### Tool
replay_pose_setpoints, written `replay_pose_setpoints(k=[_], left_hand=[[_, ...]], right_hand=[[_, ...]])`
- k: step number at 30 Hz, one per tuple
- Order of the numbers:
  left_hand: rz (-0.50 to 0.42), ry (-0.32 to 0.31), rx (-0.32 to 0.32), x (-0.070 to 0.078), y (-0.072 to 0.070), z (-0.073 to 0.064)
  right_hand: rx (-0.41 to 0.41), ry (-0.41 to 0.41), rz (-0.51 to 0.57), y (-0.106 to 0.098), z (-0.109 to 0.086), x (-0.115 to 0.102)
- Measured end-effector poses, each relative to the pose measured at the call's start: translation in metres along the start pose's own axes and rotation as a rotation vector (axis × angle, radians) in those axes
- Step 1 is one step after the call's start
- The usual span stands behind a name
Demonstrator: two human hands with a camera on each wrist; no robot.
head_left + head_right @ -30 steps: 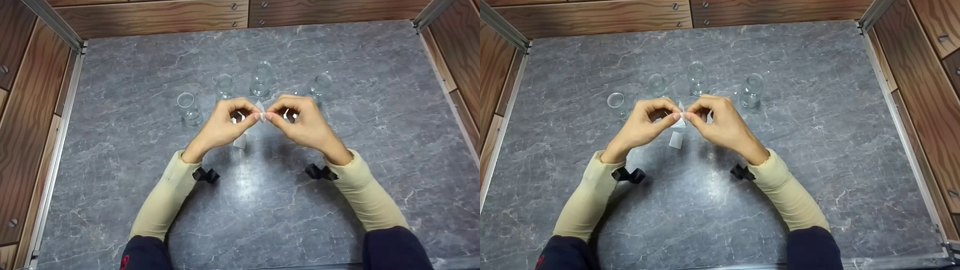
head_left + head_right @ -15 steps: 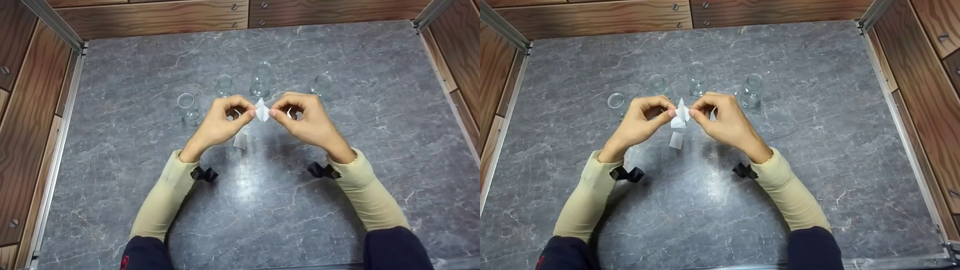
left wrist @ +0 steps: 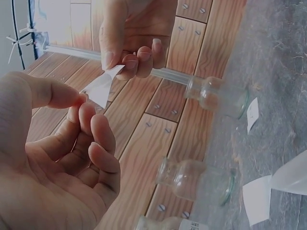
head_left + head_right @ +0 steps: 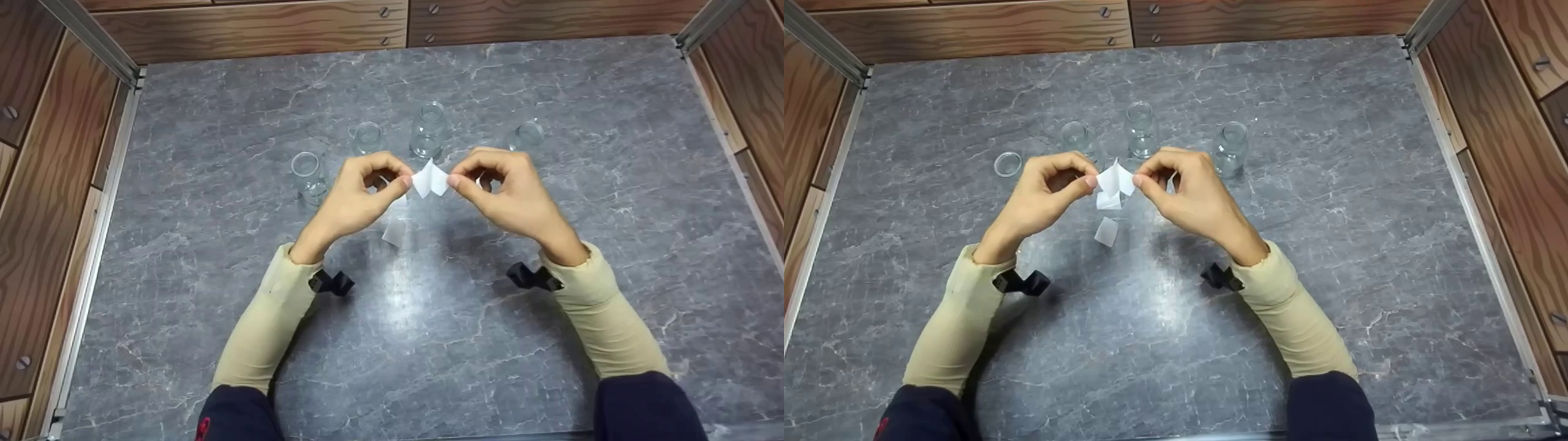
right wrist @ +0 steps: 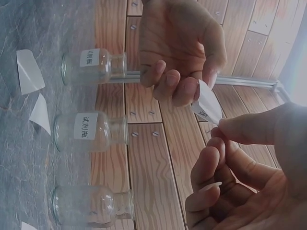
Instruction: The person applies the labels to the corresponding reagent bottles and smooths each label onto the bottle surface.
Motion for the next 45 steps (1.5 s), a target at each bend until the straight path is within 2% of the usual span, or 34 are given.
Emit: replay_pose_setpoints(k=[8, 15, 18, 20, 26, 30, 34, 36, 39, 45], left_hand=[[0.01, -0.015, 0.001, 0.0, -0.002, 0.0], [0.019, -0.065, 0.004, 0.0, -0.004, 0.0], [0.033, -0.099, -0.018, -0.002, -0.003, -0.001], [0.049, -0.128, -0.057, -0.004, 0.001, -0.003], [0.056, -0.236, -0.211, -0.017, 0.024, -0.013], [0.001, -0.333, -0.305, -0.032, 0.04, -0.02], [-0.053, -0.442, -0.383, -0.048, 0.051, -0.024], [-0.054, -0.498, -0.394, -0.054, 0.052, -0.025], [-0.023, -0.573, -0.369, -0.06, 0.05, -0.025], [0.144, -0.653, -0.305, -0.063, 0.042, -0.023]], right_hand=[[0.013, 0.027, -0.009, -0.007, 0.0, 0.001], [0.036, 0.061, -0.061, -0.021, 0.0, -0.002], [0.064, 0.073, -0.071, -0.026, 0.0, -0.004], [0.076, 0.073, -0.072, -0.03, 0.001, -0.006], [0.072, 0.085, -0.067, -0.031, 0.004, -0.007], [0.065, 0.094, -0.076, -0.03, 0.004, -0.005], [0.069, 0.088, -0.081, -0.029, 0.004, -0.002], [0.069, 0.083, -0.08, -0.029, 0.005, -0.001], [0.066, 0.074, -0.081, -0.028, 0.005, -0.001], [0.063, 0.083, -0.09, -0.024, 0.007, -0.001]])
Point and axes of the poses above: each hand's wrist, its own z-axis towards the middle knuckle, its own y-axis out of the palm, x = y × z, the point moved 2 cm from there along z, towards the middle knuckle, and after that the axes turned 11 degrees about z, right-handed, at the moved point
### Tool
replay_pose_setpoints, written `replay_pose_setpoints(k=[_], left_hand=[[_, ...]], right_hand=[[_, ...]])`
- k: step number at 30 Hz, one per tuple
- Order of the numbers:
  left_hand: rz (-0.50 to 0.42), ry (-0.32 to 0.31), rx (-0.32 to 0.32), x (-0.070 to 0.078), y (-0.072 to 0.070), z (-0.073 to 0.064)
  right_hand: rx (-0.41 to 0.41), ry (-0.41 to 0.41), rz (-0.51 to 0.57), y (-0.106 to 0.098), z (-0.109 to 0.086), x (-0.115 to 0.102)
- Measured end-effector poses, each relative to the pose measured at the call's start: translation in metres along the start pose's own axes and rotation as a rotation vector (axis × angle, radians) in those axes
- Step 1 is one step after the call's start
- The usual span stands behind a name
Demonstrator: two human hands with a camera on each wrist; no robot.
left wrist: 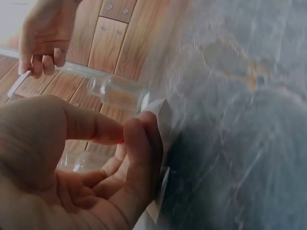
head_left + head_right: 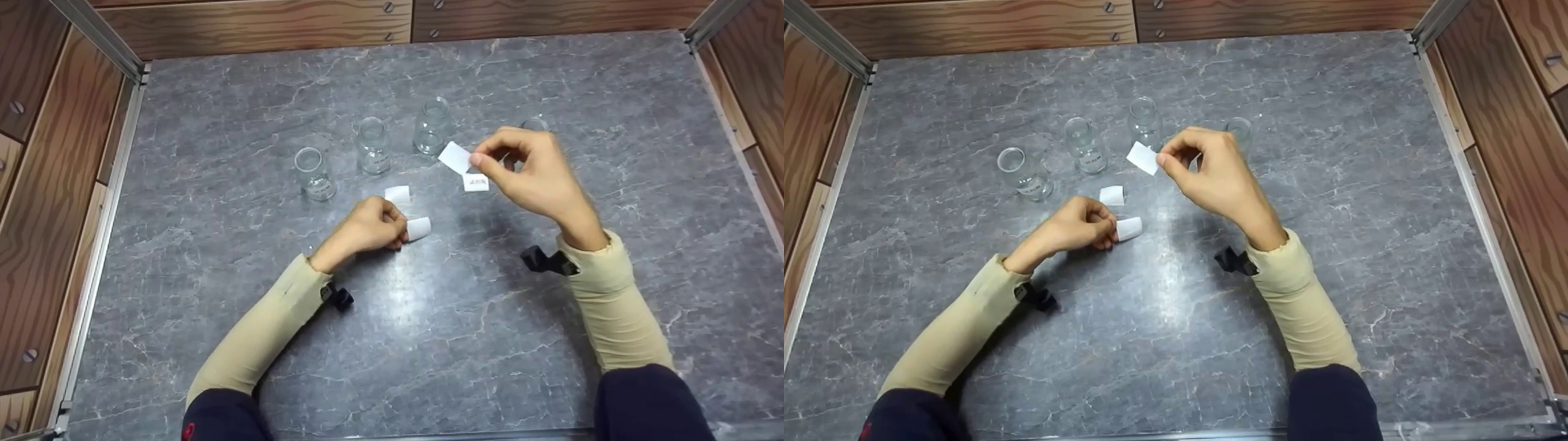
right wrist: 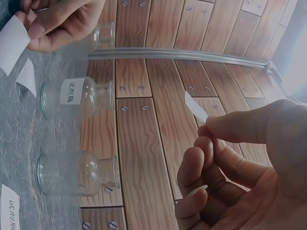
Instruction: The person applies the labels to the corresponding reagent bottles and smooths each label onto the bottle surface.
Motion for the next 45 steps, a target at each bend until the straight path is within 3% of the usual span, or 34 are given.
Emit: replay_pose_setpoints(k=[5, 8, 17, 19, 33, 40, 45], left_hand=[[0.186, -0.032, 0.07, 0.002, -0.007, -0.001], [0.251, -0.029, 0.102, 0.003, -0.011, -0.001], [0.325, 0.019, 0.16, -0.002, -0.014, 0.007], [0.339, 0.008, 0.166, 0.006, -0.017, 0.0], [0.363, 0.035, 0.22, 0.013, -0.024, -0.007], [0.393, 0.153, 0.305, 0.026, -0.022, -0.014], [0.337, 0.26, 0.325, 0.038, -0.02, -0.014]], right_hand=[[-0.006, 0.012, -0.007, 0.003, 0.001, 0.001], [-0.013, 0.009, -0.013, 0.004, 0.001, 0.001], [-0.016, 0.004, -0.01, 0.005, -0.001, 0.0], [-0.018, 0.006, -0.01, 0.006, 0.0, 0.0], [-0.007, 0.001, -0.004, 0.006, -0.001, 0.001], [-0.018, 0.046, 0.01, 0.006, 0.002, 0.007], [-0.016, 0.093, 0.05, 0.007, 0.005, 0.012]])
Point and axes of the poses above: each hand's wrist, its own z-axis towards the middle knuckle, its own y-axis out of the palm, x = y × z, the point moved 2 cm from there along z, towards the middle knuckle, and after that the axes turned 11 degrees about z, right-handed, at the moved point
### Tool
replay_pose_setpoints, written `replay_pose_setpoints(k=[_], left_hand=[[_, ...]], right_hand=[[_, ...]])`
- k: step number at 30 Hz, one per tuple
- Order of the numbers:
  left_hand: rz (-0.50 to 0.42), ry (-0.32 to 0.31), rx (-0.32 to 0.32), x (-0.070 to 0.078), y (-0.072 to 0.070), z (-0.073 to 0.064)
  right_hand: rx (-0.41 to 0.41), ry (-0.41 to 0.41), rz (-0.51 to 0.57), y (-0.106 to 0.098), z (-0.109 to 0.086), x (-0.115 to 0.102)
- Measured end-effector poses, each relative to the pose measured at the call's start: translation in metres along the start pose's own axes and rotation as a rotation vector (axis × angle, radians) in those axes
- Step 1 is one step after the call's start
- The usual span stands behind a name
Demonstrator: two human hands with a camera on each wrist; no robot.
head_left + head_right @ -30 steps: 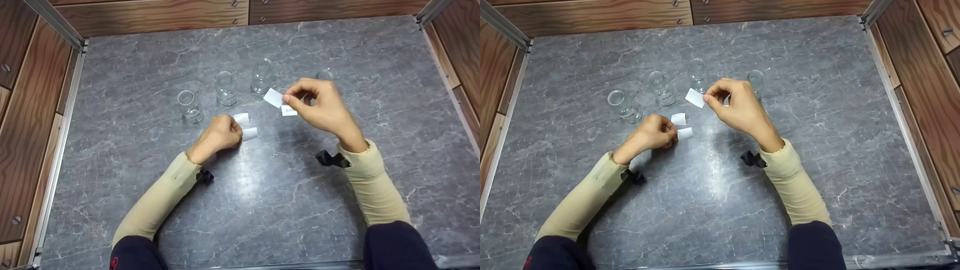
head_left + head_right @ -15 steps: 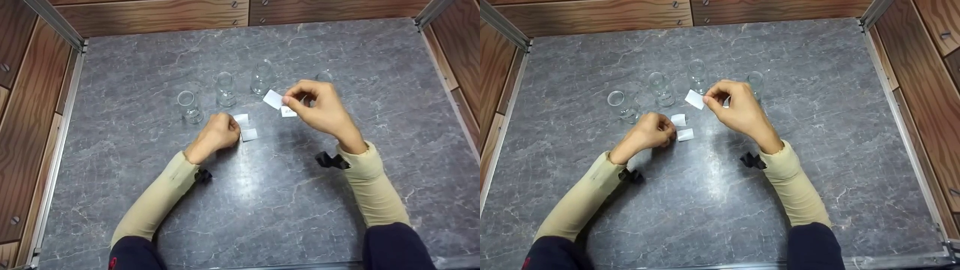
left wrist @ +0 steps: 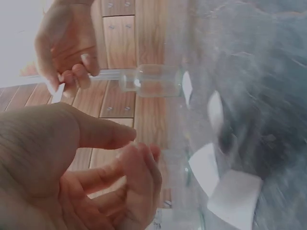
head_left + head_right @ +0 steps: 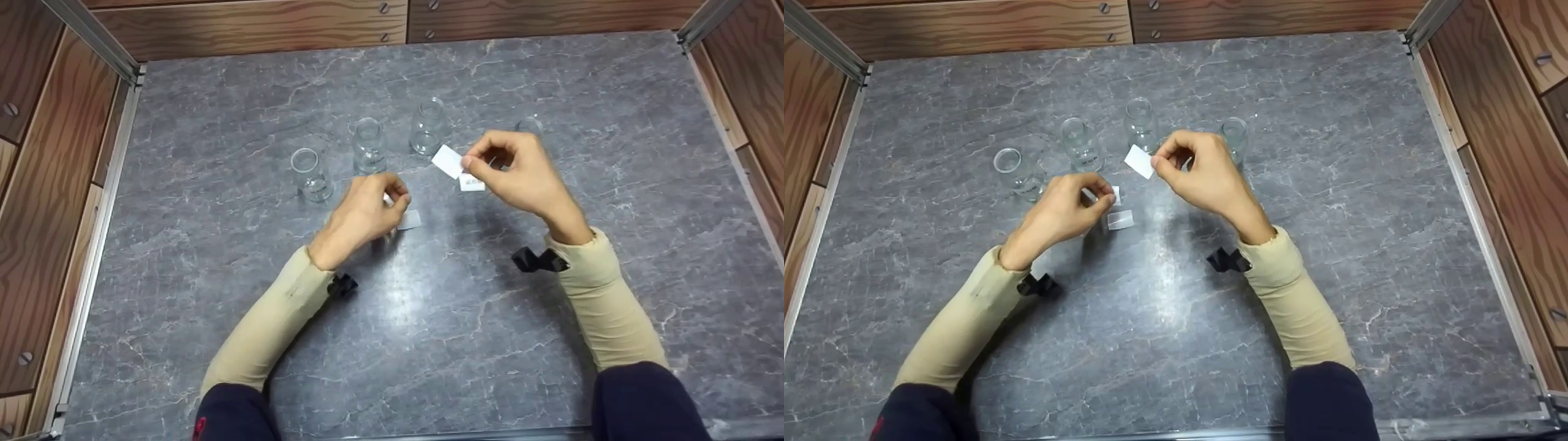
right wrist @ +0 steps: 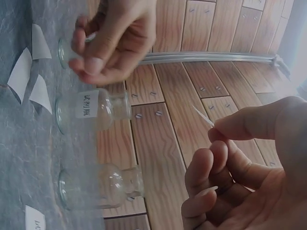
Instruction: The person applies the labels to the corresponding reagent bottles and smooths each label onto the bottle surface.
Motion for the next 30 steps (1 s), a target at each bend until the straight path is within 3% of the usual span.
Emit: replay_pose_setpoints(k=[4, 9, 14, 18, 24, 30], left_hand=[[-0.075, 0.09, 0.075, 0.008, 0.0, 0.004], [-0.155, 0.28, 0.234, 0.016, 0.001, 0.006], [-0.149, 0.445, 0.356, 0.02, 0.006, 0.004], [-0.067, 0.48, 0.42, 0.021, 0.01, 0.0], [0.076, 0.476, 0.497, 0.023, 0.016, -0.006], [0.112, 0.484, 0.58, 0.022, 0.019, -0.006]], right_hand=[[0.006, 0.011, 0.047, 0.003, 0.003, 0.005], [0.016, 0.01, 0.069, 0.008, 0.006, 0.013], [0.027, 0.009, 0.093, 0.013, 0.007, 0.02], [0.022, 0.018, 0.115, 0.017, 0.008, 0.022], [0.004, 0.059, 0.142, 0.024, 0.007, 0.026], [-0.012, 0.076, 0.171, 0.028, 0.006, 0.028]])
Point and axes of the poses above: each hand's wrist, its own z-axis towards the middle knuckle, its own y-axis out of the palm, x = y × z, the point moved 2 cm from there along z, towards the middle knuckle, and after that the axes turned 11 degrees about z, right-handed, at the moved point
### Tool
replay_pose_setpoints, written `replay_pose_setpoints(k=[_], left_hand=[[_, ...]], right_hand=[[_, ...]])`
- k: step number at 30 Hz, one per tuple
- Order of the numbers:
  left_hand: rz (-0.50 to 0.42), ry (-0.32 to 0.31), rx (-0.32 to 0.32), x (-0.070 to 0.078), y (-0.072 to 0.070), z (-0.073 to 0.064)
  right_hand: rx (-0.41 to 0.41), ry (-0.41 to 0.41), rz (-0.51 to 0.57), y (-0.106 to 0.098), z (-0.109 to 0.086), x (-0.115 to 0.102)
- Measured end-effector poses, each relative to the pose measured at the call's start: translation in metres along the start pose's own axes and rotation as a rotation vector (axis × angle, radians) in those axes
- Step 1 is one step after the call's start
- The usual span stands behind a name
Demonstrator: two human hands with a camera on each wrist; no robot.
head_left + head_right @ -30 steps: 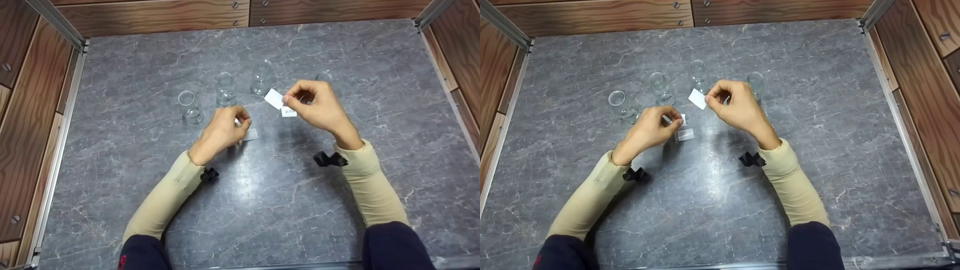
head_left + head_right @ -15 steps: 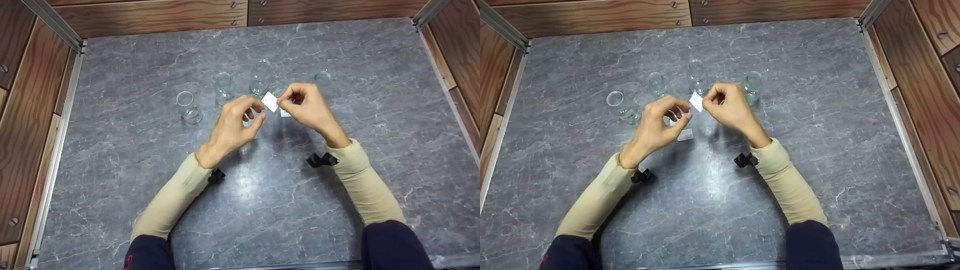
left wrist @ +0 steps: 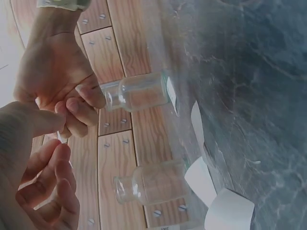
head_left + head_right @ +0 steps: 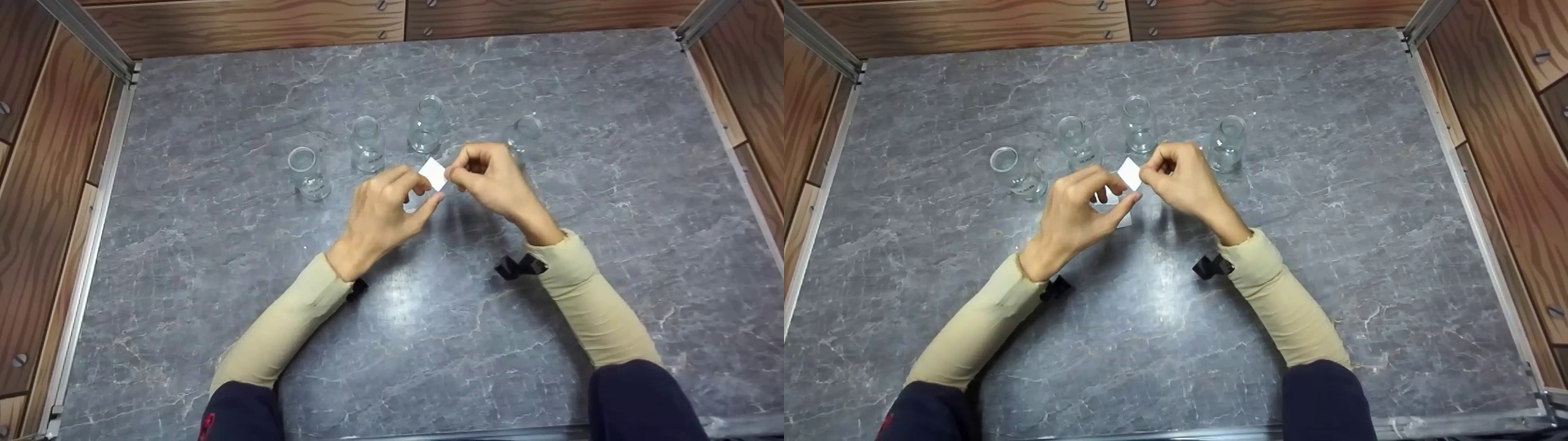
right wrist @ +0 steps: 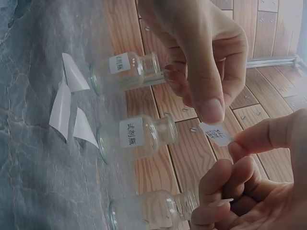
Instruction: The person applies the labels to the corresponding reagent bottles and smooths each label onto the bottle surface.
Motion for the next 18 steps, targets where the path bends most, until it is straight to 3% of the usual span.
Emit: replay_pose_setpoints(k=[18], left_hand=[[0.012, -0.037, -0.077, -0.0022, -0.0003, 0.0003]], right_hand=[[-0.063, 0.042, -0.046, 0.0078, -0.0002, 0.0031]])
Point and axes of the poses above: each hand's wrist, its own z-axis towards the middle knuckle, its own y-axis out of the palm, x = y × z, the point moved 2 cm from there along z, towards the middle knuckle, and after that the axes turned 11 degrees about z, right-handed, at the moved point
